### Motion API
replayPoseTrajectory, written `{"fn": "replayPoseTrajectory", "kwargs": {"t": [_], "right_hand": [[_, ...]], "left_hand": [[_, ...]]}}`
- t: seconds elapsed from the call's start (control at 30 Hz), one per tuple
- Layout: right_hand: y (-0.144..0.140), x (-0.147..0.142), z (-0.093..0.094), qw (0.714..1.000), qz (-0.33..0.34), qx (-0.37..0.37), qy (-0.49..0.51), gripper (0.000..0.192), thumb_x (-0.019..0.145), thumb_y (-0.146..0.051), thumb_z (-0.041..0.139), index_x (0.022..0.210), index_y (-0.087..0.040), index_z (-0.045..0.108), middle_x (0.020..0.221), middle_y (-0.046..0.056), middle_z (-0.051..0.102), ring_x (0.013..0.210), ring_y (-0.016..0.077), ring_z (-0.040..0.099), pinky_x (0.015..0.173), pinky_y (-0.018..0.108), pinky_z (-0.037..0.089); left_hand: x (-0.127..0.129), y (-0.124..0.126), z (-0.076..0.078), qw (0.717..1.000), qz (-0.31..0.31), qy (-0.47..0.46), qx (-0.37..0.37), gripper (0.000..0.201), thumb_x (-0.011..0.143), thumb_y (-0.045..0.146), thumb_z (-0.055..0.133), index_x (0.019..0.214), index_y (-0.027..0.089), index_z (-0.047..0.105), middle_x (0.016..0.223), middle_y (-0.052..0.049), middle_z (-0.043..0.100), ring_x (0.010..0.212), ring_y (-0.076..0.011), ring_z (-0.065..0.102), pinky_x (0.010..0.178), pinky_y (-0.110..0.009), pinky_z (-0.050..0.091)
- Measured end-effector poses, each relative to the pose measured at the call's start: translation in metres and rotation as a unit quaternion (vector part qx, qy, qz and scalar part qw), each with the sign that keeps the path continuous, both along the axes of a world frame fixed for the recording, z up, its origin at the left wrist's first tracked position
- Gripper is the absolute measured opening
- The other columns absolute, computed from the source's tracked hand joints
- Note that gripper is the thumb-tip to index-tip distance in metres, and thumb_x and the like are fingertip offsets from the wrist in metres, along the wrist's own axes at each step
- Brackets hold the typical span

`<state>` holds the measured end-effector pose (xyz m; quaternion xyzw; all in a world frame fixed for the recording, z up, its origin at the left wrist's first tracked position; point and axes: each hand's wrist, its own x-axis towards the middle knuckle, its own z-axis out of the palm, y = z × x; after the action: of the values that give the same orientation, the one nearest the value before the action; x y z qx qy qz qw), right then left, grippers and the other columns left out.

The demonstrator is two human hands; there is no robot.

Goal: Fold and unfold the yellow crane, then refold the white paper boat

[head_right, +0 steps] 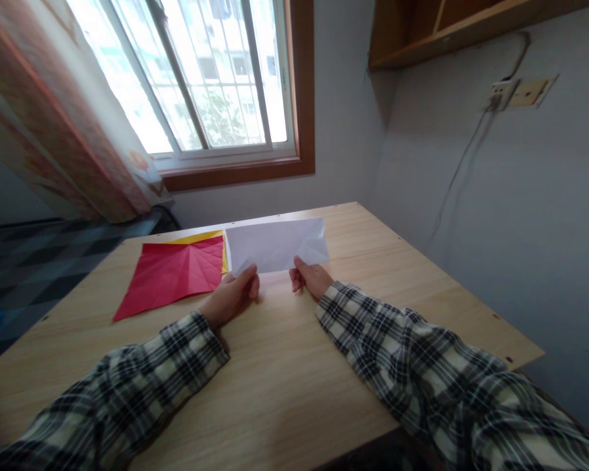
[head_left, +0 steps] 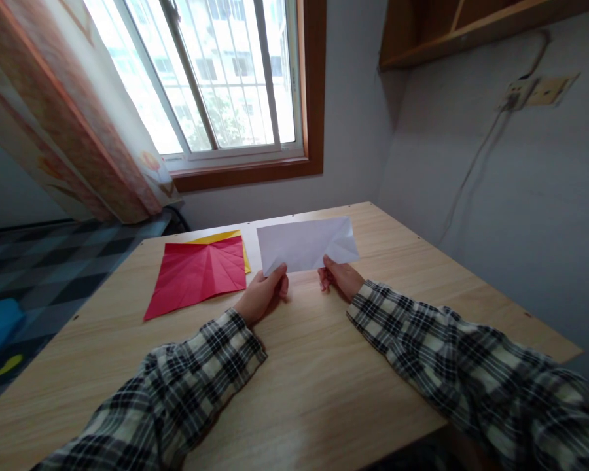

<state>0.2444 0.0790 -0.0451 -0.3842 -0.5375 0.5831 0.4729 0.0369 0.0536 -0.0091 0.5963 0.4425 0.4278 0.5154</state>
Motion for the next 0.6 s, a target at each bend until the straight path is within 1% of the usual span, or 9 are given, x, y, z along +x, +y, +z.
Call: {"fn": "replayPoseTrajectory", "kwargs": {"t": [0.07, 0.17, 0.27, 0.37, 0.47, 0.6], "right_hand": [[0.001, 0.000, -0.001, 1.000, 0.006, -0.002, -0.004, 0.069, 0.068, -0.086, 0.052, 0.057, -0.018, 0.057, 0.047, 0.000, 0.055, 0.046, 0.0116, 0.052, 0.052, 0.026, 0.041], [0.001, 0.001, -0.001, 1.000, 0.010, 0.001, -0.009, 0.070, 0.068, -0.086, 0.053, 0.061, -0.017, 0.061, 0.048, 0.001, 0.057, 0.048, 0.0119, 0.053, 0.055, 0.027, 0.042], [0.000, 0.001, 0.000, 1.000, 0.018, 0.009, -0.012, 0.067, 0.070, -0.082, 0.054, 0.065, -0.016, 0.065, 0.050, 0.001, 0.059, 0.050, 0.0121, 0.054, 0.057, 0.027, 0.043], [-0.001, 0.003, 0.001, 0.999, 0.018, 0.029, -0.019, 0.061, 0.075, -0.076, 0.055, 0.072, -0.016, 0.070, 0.052, 0.000, 0.059, 0.051, 0.0117, 0.054, 0.059, 0.027, 0.044], [0.000, 0.003, 0.000, 0.999, 0.009, 0.030, -0.014, 0.058, 0.077, -0.072, 0.055, 0.075, -0.016, 0.070, 0.052, -0.001, 0.058, 0.050, 0.0115, 0.053, 0.058, 0.027, 0.044], [0.001, 0.002, -0.001, 1.000, 0.009, 0.010, 0.016, 0.057, 0.075, -0.071, 0.058, 0.072, -0.015, 0.068, 0.050, -0.001, 0.057, 0.049, 0.0116, 0.053, 0.054, 0.026, 0.045]], "left_hand": [[0.000, 0.001, -0.002, 1.000, 0.017, -0.018, -0.011, 0.056, 0.084, 0.058, 0.058, 0.046, 0.018, 0.052, 0.041, 0.000, 0.044, 0.043, -0.0099, 0.039, 0.044, -0.023, 0.029], [0.000, 0.004, -0.005, 0.999, 0.025, -0.046, -0.016, 0.053, 0.082, 0.056, 0.061, 0.047, 0.017, 0.054, 0.043, 0.000, 0.047, 0.044, -0.0097, 0.042, 0.045, -0.023, 0.029], [-0.001, 0.007, -0.006, 0.997, 0.033, -0.072, -0.023, 0.050, 0.079, 0.054, 0.065, 0.048, 0.016, 0.055, 0.044, 0.000, 0.048, 0.045, -0.0088, 0.041, 0.046, -0.022, 0.030], [-0.003, 0.009, -0.006, 0.990, 0.042, -0.128, -0.043, 0.045, 0.073, 0.049, 0.071, 0.048, 0.015, 0.055, 0.046, 0.000, 0.051, 0.046, -0.0085, 0.043, 0.047, -0.022, 0.032], [-0.006, 0.012, -0.005, 0.980, 0.051, -0.178, -0.073, 0.040, 0.070, 0.043, 0.075, 0.048, 0.015, 0.055, 0.046, 0.000, 0.053, 0.045, -0.0082, 0.045, 0.047, -0.021, 0.034], [-0.009, 0.015, -0.004, 0.966, 0.064, -0.225, -0.107, 0.035, 0.071, 0.035, 0.073, 0.049, 0.014, 0.054, 0.046, 0.001, 0.053, 0.044, -0.0075, 0.045, 0.046, -0.021, 0.034]]}}
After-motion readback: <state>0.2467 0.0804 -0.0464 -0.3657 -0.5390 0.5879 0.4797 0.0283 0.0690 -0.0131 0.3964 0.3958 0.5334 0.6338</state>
